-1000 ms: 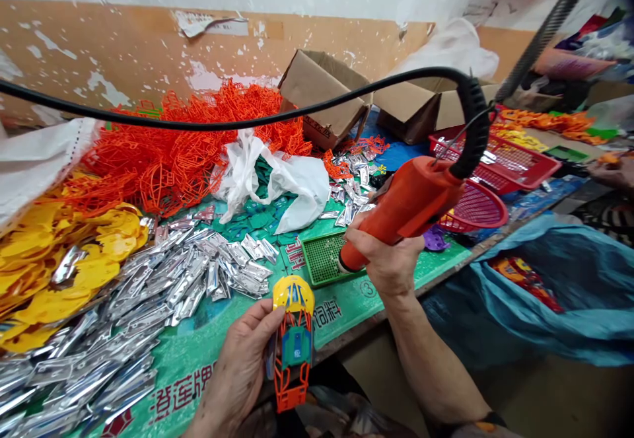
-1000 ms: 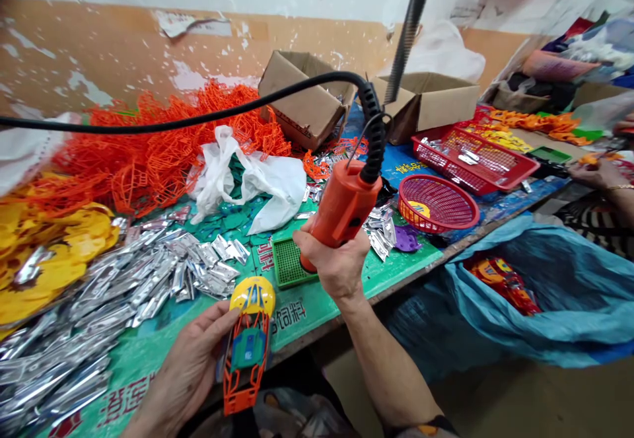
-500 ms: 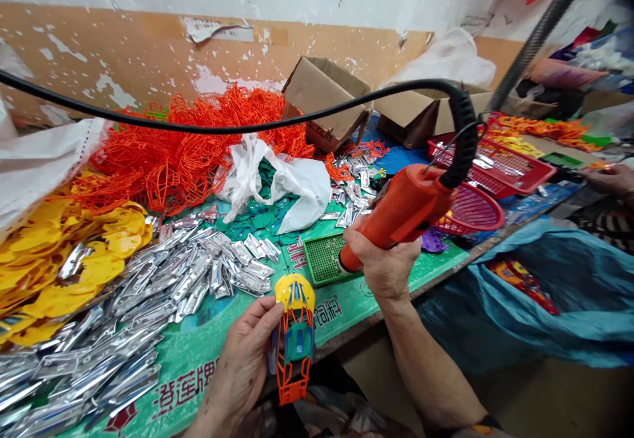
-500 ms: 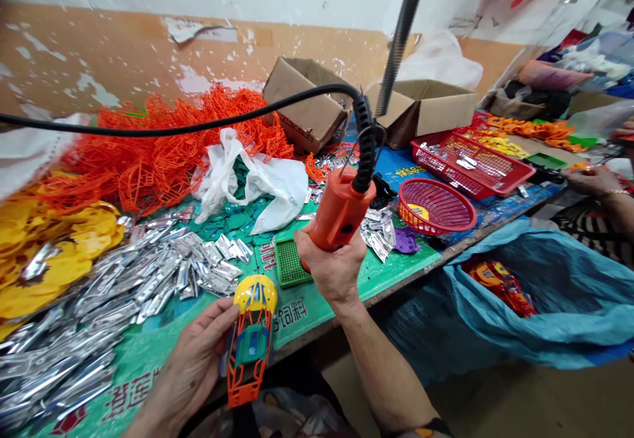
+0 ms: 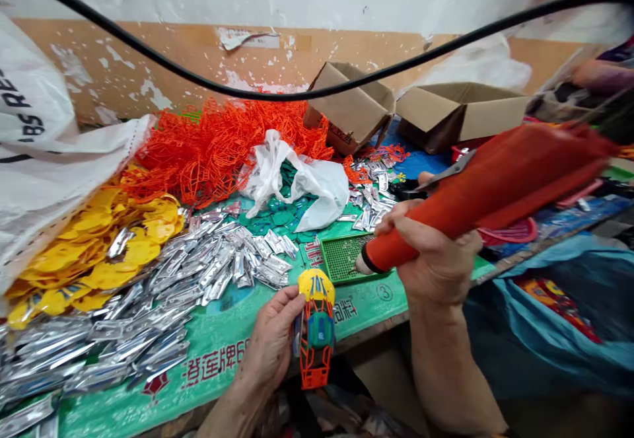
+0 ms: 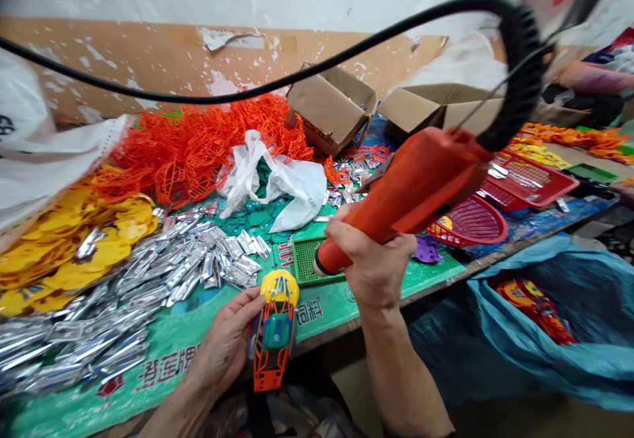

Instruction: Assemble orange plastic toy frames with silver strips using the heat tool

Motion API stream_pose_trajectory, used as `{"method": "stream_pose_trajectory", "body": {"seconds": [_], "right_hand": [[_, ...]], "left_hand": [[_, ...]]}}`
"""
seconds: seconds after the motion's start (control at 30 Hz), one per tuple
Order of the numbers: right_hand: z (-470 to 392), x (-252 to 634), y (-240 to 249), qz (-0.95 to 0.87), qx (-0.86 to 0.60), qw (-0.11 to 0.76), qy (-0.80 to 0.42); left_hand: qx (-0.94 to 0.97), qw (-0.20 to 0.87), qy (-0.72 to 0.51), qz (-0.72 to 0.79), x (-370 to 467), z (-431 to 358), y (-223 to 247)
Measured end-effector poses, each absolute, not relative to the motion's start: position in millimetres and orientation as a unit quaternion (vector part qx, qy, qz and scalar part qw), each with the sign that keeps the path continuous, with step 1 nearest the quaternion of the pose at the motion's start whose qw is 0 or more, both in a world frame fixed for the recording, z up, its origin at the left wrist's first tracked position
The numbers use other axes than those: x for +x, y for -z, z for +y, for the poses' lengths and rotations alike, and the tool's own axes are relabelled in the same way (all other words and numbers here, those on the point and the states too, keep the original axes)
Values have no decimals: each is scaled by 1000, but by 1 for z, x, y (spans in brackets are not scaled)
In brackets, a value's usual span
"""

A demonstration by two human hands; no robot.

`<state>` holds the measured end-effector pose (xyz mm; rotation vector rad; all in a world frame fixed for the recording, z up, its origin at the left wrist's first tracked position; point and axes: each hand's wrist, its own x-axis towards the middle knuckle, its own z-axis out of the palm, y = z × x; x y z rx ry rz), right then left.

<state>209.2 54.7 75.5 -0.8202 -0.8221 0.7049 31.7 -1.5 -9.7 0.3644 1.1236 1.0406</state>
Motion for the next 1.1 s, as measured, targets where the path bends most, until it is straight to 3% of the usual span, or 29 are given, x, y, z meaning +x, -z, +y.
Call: {"method": "stream_pose_trajectory", "body": {"seconds": [0.27,1.1], "right_hand": [[40,170,-86,-382,-327,761,-410],[43,160,-69,-393,-331,742,-430]], "left_hand": [[160,717,-476,484,32,-4,10],[169,717,-482,474,32,-7,17]]}}
